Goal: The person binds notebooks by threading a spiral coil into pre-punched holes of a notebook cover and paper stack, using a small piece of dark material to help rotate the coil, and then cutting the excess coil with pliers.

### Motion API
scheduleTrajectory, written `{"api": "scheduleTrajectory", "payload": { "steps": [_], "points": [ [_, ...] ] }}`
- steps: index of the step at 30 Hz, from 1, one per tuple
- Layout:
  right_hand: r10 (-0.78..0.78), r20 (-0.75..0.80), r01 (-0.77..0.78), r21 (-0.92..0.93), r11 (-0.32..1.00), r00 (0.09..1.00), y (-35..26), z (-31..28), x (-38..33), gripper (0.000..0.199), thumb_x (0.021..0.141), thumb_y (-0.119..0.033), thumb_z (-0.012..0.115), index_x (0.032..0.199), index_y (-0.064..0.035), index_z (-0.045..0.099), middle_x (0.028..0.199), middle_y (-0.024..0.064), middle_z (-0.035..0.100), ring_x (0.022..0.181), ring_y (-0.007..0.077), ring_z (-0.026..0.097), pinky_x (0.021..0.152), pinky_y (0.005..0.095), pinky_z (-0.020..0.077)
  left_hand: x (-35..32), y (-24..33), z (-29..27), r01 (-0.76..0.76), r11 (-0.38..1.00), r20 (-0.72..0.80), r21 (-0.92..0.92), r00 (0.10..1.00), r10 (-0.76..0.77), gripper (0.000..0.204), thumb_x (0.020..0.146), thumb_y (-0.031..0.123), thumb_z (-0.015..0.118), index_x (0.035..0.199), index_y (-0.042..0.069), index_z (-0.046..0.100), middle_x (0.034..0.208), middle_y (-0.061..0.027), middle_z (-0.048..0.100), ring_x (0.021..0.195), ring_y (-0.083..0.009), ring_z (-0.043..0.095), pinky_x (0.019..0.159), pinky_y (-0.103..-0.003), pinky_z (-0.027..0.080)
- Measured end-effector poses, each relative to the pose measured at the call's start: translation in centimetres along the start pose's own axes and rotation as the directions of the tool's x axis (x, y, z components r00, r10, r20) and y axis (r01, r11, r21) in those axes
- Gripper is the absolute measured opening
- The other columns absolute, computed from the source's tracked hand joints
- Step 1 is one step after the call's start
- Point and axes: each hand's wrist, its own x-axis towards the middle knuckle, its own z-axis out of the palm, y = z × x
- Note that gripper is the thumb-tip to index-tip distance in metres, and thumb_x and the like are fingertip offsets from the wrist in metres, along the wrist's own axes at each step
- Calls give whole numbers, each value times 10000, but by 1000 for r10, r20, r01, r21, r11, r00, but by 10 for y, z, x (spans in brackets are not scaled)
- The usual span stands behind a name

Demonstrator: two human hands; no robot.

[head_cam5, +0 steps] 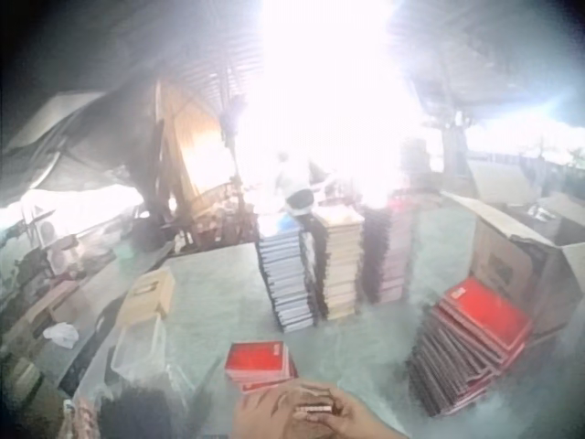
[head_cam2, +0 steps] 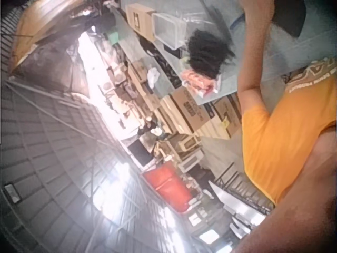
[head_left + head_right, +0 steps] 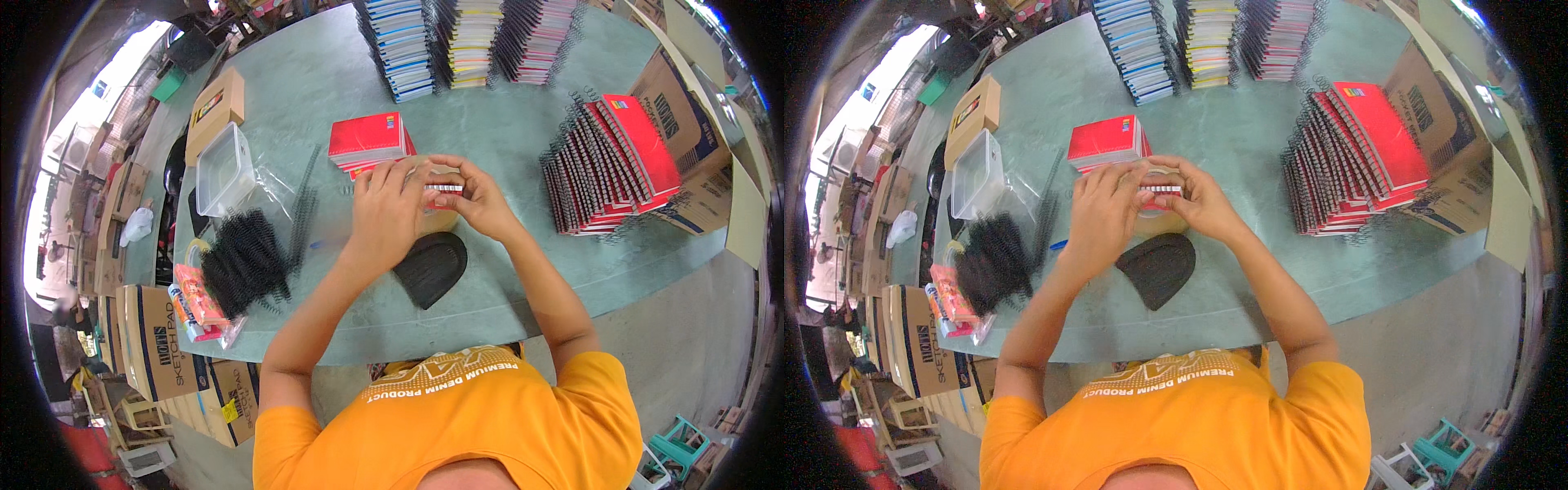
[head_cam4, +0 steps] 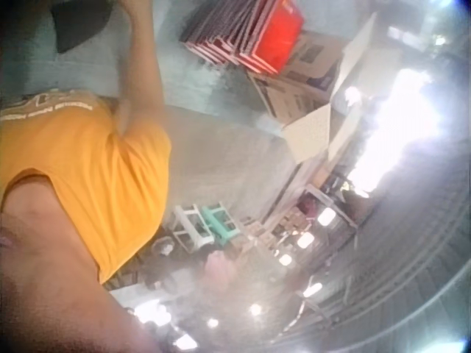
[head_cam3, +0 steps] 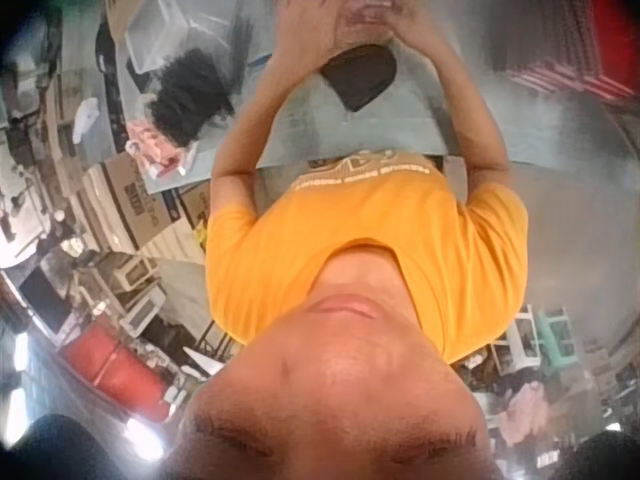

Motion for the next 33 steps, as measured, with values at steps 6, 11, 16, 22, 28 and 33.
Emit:
{"api": "scheduleTrajectory", "payload": {
  "steps": [6,11,16,22,28,33],
  "points": [
    [100,26,-82,-385,919,995,23,-21,-9,164,887,-33,548,1017,20,633,922,40,656,870,74,563,777,253,463,4,-12,16,43,977,170,-207,985,-7,232,805,166,616,998,39,593,939,-131,597,911,-315,548,795,-429,414],
    [40,-3,-38,-400,916,999,41,-30,-11,142,887,-78,560,946,23,640,797,-1,637,749,35,514,666,246,455,10,-2,31,-39,951,114,-308,990,78,186,763,121,648,920,25,619,881,-145,590,890,-328,554,780,-414,438],
    [56,-66,-82,-502,861,996,36,-24,-18,131,880,-66,552,935,28,624,726,54,622,693,52,516,607,264,443,10,2,32,43,955,174,-293,985,9,184,735,122,660,884,26,611,882,-142,588,884,-337,553,782,-416,438],
    [-53,-43,12,-654,756,998,34,-20,-17,161,861,-106,582,977,-1,618,748,167,621,647,174,570,596,299,449,10,1,35,-1,958,70,-285,997,21,190,726,137,655,866,28,588,896,-139,587,902,-335,556,754,-415,444],
    [-436,-3,234,-841,489,900,2,-16,-21,388,826,-153,648,1189,-52,554,1005,142,654,892,260,642,755,334,503,0,-28,-12,190,971,468,143,852,-235,261,738,143,655,976,43,612,1012,-132,612,970,-321,567,779,-413,452],
    [41,168,145,-933,330,985,-41,19,-31,384,824,-132,617,1202,-113,555,1070,130,634,880,302,639,701,376,520,-12,-16,-12,52,998,230,-37,972,-42,312,753,129,668,1049,48,612,1005,-133,623,925,-316,591,788,-404,462]
  ]
}}
